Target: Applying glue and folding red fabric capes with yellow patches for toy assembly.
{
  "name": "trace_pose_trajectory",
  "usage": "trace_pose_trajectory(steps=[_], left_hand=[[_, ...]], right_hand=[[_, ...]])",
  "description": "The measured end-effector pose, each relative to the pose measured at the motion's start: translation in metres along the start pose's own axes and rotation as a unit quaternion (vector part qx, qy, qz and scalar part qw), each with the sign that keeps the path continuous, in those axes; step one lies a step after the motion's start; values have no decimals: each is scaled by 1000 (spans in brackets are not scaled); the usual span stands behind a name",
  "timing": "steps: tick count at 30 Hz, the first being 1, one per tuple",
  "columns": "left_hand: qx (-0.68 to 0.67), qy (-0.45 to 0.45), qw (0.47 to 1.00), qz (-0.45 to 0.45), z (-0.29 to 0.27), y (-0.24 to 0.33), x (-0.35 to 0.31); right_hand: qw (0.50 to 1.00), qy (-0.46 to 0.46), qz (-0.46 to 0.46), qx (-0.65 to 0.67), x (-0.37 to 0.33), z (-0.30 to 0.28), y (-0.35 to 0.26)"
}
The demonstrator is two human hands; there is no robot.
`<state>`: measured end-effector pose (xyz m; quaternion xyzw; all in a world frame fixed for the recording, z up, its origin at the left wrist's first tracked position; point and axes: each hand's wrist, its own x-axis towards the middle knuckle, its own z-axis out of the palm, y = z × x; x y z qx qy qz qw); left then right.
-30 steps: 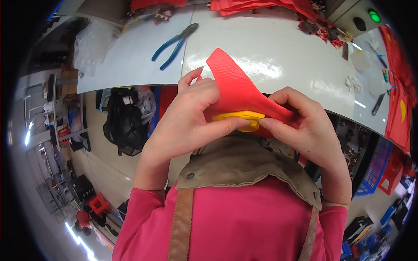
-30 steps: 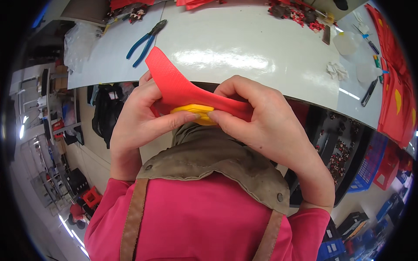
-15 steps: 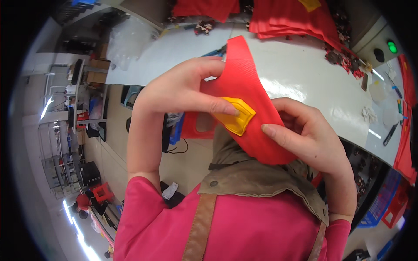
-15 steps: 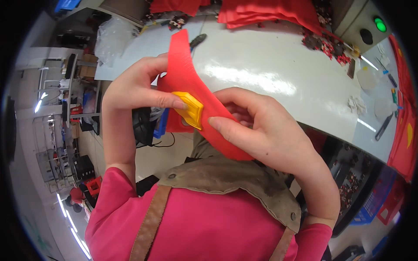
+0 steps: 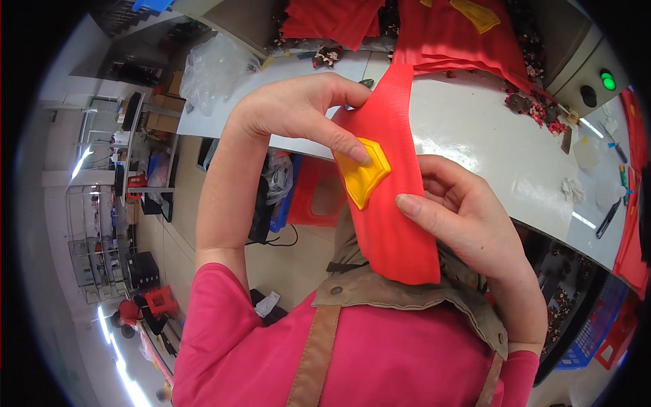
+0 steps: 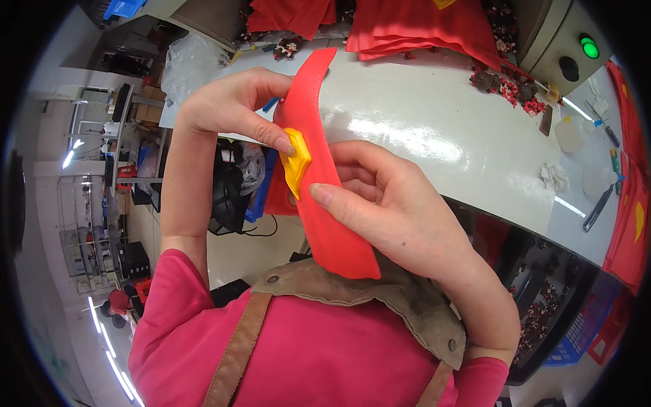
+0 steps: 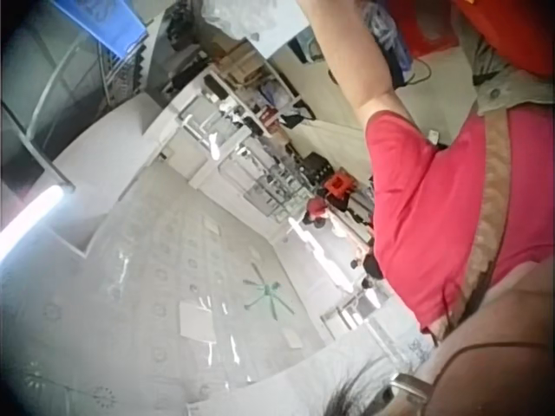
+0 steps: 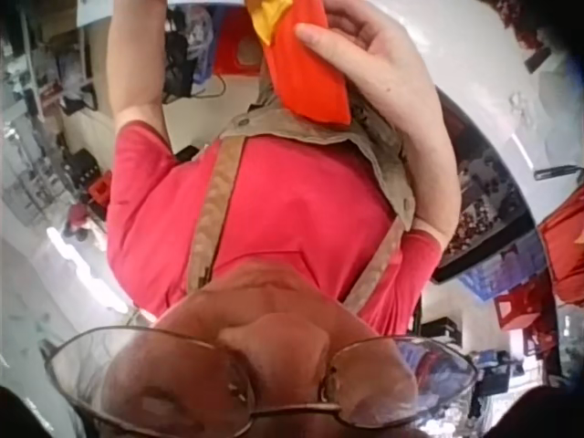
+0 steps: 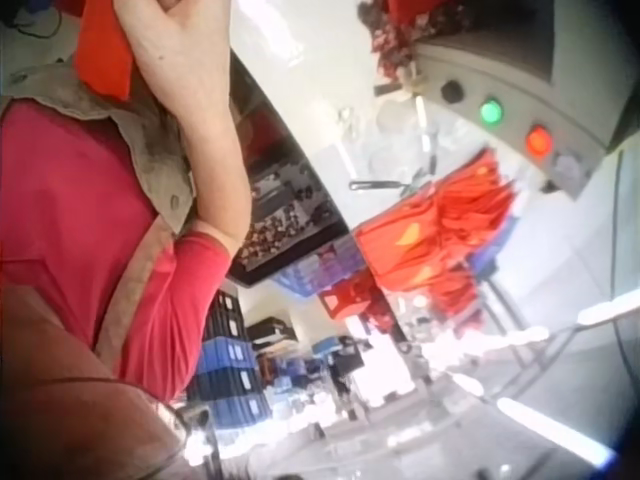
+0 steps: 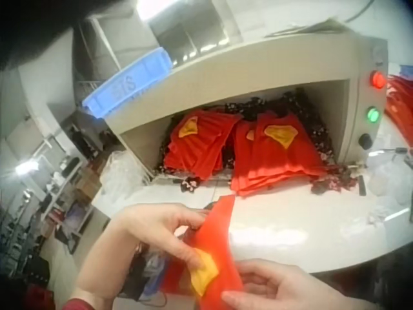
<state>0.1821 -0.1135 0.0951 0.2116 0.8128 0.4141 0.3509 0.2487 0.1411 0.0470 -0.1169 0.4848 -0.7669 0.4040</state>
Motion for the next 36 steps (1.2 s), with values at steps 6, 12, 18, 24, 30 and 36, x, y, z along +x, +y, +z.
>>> trace_pose_trajectory(steps=[6,12,18,24,30,36], left_hand=[[-18,-9,1000,-4,1,-1,2],[-20,-22,1000,-3,0,-2,4],[8,42,999,9,11,4,5],[47,153,987,-15,51,22,1],[184,193,964,20,76,5,1],[125,187,973,-58,85,7,4]], right_hand=[[1000,4,-18,3,0,0,5],[1000,-4,2,4,-2,-2,3],[977,69,-87,-181,-1,-8,6],[958,127,-93,-238,11,-27,11],[965,129,-81,-215,11,-33,32],[968,143,-89,-186,11,-36,41]])
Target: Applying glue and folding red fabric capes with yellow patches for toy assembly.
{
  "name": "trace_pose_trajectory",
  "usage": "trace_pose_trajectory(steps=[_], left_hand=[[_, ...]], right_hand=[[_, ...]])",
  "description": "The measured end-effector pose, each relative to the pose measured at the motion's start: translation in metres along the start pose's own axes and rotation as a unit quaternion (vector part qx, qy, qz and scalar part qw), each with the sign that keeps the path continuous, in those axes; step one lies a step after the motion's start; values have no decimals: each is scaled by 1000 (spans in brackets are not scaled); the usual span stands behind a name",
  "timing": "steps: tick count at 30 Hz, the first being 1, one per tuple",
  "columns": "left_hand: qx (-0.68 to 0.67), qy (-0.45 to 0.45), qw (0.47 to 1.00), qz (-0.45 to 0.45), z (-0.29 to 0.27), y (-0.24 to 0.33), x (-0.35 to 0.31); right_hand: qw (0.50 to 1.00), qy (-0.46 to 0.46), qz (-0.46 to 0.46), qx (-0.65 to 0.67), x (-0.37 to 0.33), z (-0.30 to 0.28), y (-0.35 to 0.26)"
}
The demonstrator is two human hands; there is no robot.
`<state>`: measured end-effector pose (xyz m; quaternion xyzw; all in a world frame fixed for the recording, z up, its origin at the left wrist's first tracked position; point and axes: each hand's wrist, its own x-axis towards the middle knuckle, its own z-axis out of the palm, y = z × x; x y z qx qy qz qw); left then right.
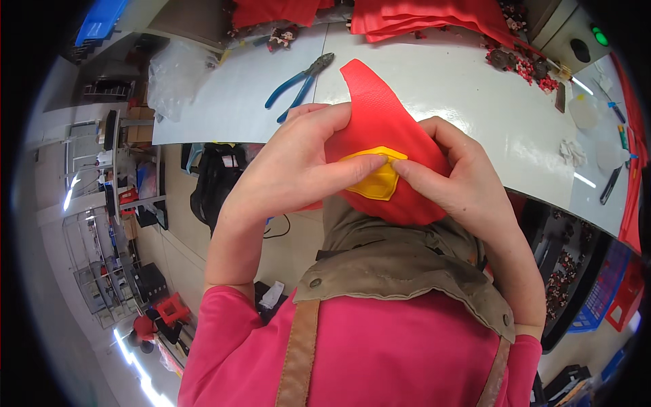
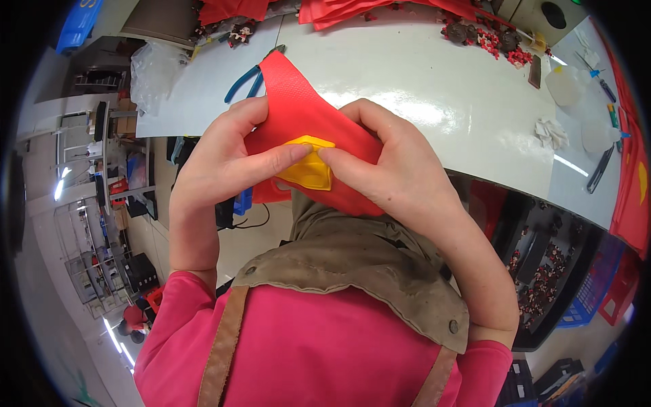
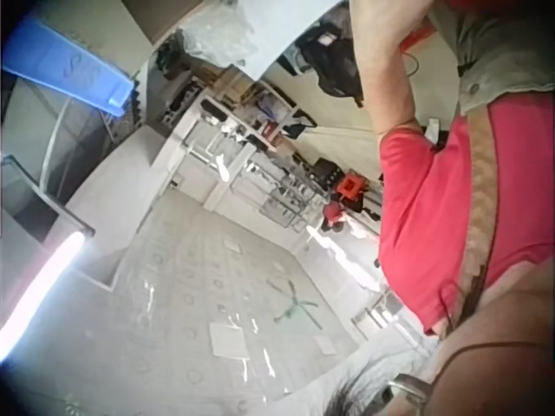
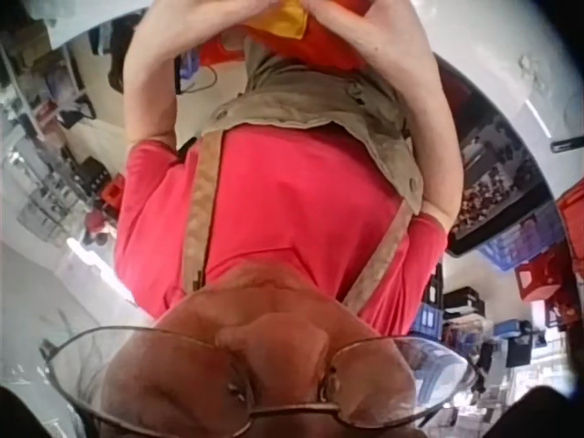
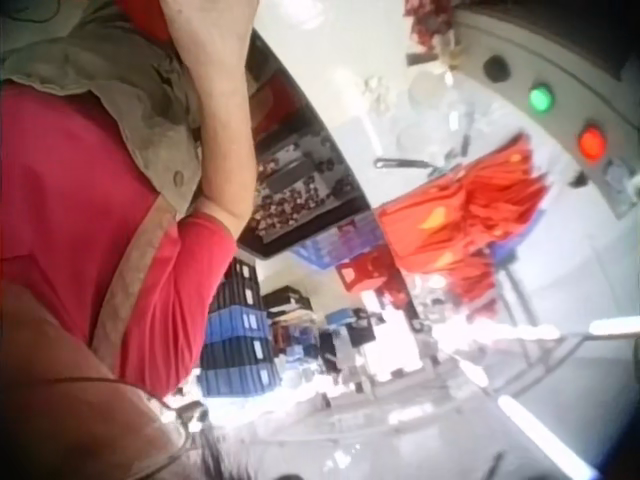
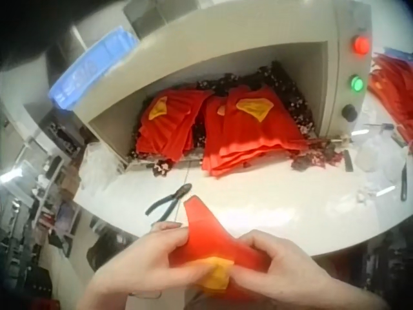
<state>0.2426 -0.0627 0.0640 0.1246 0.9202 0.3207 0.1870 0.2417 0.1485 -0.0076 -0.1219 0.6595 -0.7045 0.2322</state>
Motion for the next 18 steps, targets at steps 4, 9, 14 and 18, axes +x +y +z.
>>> trace_pose_trajectory(steps=[4,9,14,18], left_hand=[[-61,0,998,-21,4,-4,-1],[-81,6,996,-42,7,-4,-4],[-65,6,998,-13,8,-5,-3],[-76,9,997,-12,9,-3,-4]], right_hand=[[1000,-3,8,19,1,0,0],[999,-26,34,21,2,-3,-5],[997,-45,53,16,2,-5,-3],[999,-24,27,29,1,-4,1]])
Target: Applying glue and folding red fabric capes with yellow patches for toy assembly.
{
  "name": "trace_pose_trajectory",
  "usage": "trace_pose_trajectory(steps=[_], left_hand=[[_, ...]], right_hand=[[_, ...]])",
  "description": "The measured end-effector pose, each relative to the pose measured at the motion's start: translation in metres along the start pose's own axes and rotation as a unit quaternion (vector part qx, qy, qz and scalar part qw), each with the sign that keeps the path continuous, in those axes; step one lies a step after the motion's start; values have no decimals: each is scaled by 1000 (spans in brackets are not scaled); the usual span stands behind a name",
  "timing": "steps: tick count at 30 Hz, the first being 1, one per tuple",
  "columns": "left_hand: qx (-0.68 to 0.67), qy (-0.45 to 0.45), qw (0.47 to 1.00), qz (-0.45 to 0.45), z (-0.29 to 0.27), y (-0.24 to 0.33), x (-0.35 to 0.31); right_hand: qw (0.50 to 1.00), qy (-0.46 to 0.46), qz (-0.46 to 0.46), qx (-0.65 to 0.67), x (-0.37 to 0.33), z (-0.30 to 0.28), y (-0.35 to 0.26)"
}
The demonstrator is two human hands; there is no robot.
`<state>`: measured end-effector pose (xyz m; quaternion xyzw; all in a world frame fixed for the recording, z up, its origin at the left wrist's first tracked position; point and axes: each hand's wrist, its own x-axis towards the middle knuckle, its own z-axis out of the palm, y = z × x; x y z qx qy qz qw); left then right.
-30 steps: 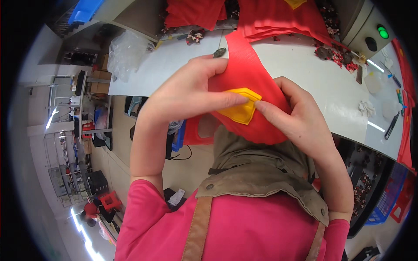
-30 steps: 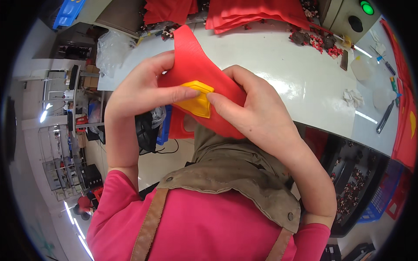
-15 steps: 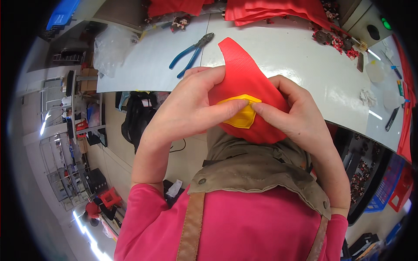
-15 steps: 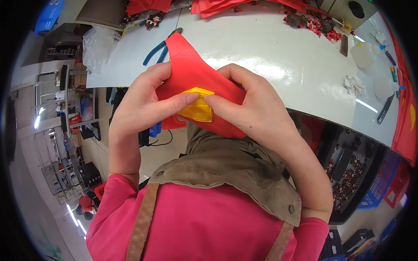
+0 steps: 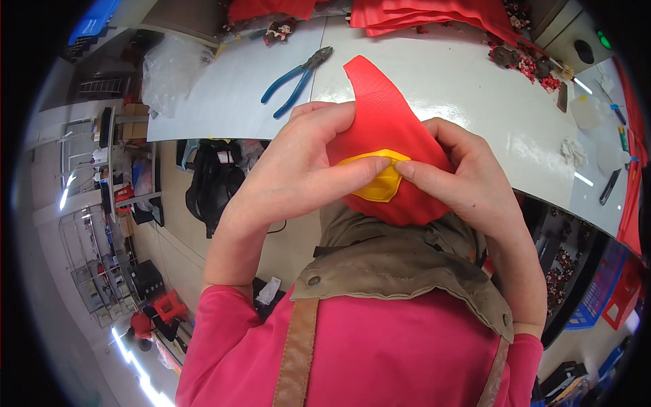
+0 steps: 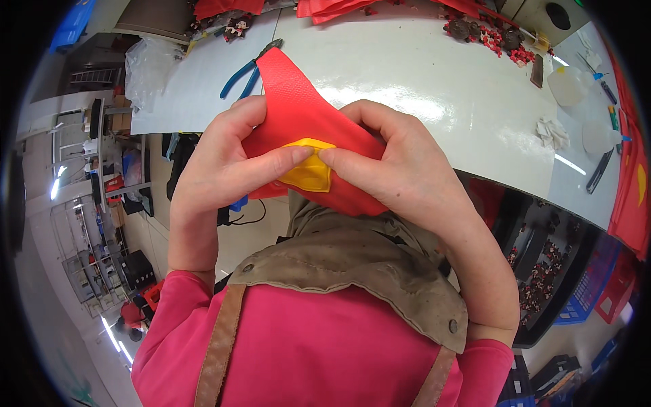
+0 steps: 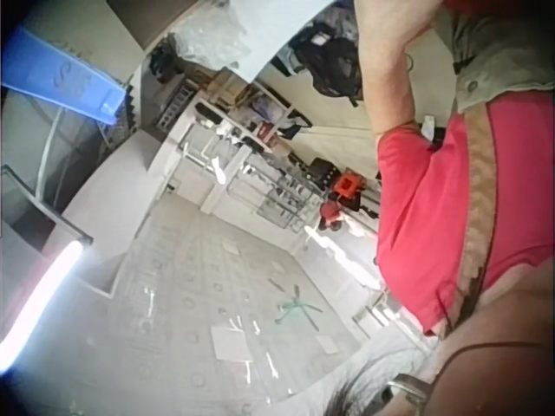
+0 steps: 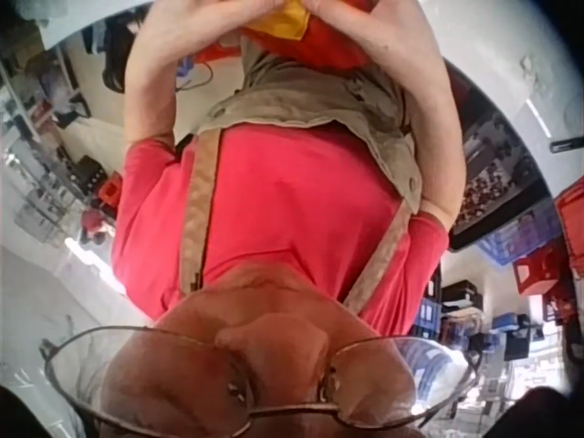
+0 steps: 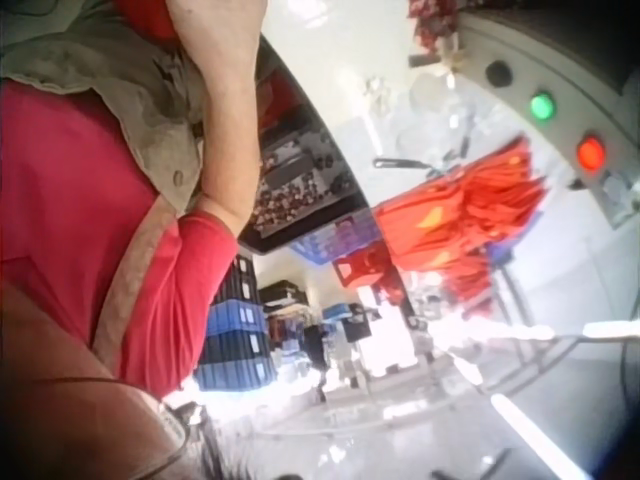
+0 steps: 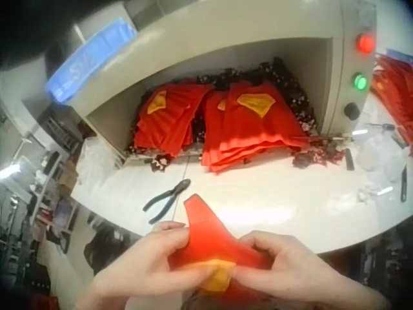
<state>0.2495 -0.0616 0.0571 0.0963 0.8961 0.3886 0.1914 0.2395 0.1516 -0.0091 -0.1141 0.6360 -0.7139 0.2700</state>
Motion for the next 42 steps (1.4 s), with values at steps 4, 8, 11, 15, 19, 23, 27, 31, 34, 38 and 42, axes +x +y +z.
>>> trace_pose_trajectory(steps=[4,8,11,15,19,23,27,31,34,38,42], left_hand=[[12,-2,1000,9,1,1,-1],[-1,0,1000,3,5,1,-1],[-27,-3,999,-24,6,-1,0],[-32,-14,999,-32,5,2,0],[-81,-15,996,-47,7,2,-1],[-111,-2,993,-46,11,2,-2],[-124,-4,991,-47,15,0,-3],[-119,46,992,24,22,-3,-1],[-120,48,991,25,23,-3,-2],[-110,-8,992,-53,16,1,-4],[-99,-8,994,-40,9,-6,-4]], right_hand=[[999,-29,33,-25,0,-5,-7],[999,-22,36,-8,-2,-5,-6],[999,-19,34,-9,-3,-5,-6],[999,-28,42,-9,-4,-5,-5],[998,-34,43,-12,-4,-5,-6],[999,-35,39,0,-5,-5,-6],[999,-37,31,6,-6,-4,-1],[999,-29,15,5,-8,-4,0],[999,-27,17,11,-9,-3,0],[999,-24,17,14,-9,-3,2],[999,-43,29,2,-7,-1,-3]])
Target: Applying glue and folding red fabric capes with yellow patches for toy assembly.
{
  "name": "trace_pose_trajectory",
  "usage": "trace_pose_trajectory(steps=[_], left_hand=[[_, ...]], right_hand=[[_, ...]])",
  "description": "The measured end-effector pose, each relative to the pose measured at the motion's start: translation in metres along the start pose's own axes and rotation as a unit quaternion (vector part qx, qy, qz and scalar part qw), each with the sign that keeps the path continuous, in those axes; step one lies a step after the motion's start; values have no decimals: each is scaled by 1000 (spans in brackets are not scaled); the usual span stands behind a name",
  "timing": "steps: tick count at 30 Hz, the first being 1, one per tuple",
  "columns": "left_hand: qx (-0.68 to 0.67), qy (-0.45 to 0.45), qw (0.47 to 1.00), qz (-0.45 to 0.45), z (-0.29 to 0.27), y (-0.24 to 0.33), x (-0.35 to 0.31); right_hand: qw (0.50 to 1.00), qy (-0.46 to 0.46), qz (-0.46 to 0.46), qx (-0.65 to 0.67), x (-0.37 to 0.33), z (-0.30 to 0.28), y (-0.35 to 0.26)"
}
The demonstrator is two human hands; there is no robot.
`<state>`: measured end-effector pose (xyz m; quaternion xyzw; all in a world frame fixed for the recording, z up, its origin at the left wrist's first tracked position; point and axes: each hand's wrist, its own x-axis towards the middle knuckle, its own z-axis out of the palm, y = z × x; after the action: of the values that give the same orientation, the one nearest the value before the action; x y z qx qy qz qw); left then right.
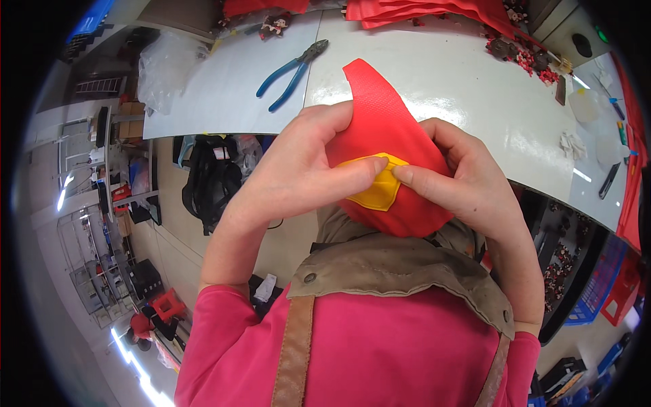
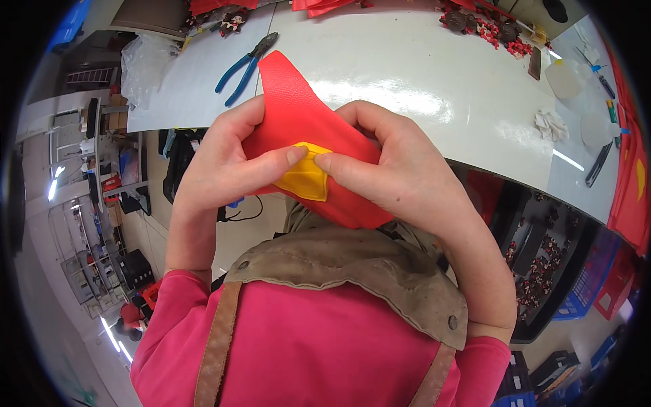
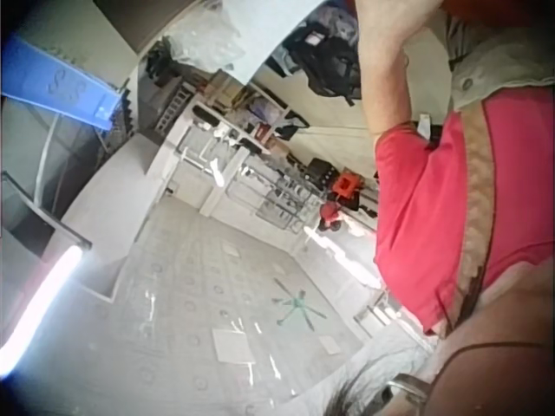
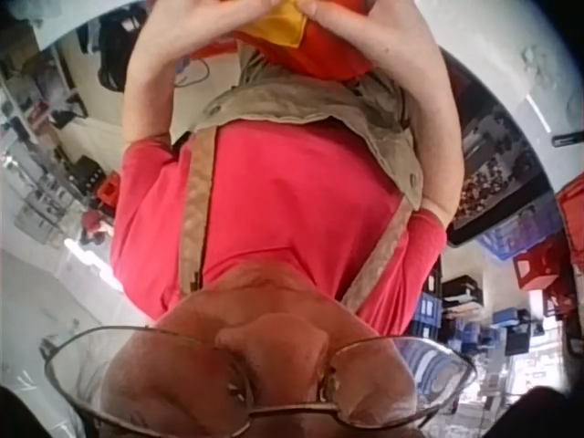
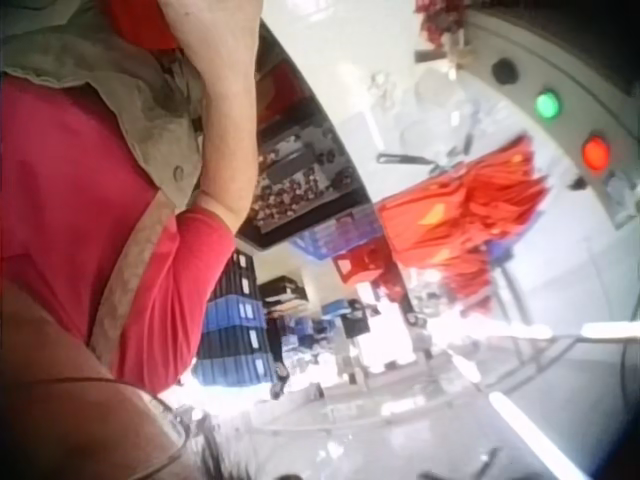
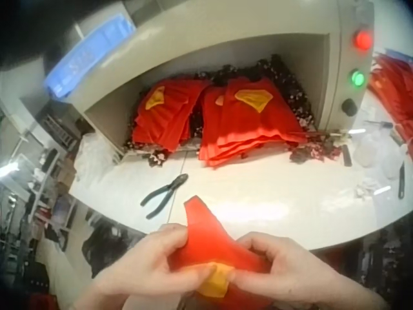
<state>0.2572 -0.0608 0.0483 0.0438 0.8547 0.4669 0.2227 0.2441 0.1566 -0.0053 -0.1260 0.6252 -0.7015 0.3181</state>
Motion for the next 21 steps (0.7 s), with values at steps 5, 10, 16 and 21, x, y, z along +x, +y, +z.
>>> trace_pose_trajectory(steps=[5,10,16,21], left_hand=[[100,-11,991,93,-26,-10,4],[196,51,966,163,-47,-1,-8],[-138,443,881,96,-17,-45,-37],[-280,385,879,30,16,-60,-51]], right_hand=[[998,-26,23,58,1,11,-9],[996,3,-3,91,4,25,-18],[984,-16,-42,174,11,37,-11],[972,-52,-38,227,18,53,-13]])
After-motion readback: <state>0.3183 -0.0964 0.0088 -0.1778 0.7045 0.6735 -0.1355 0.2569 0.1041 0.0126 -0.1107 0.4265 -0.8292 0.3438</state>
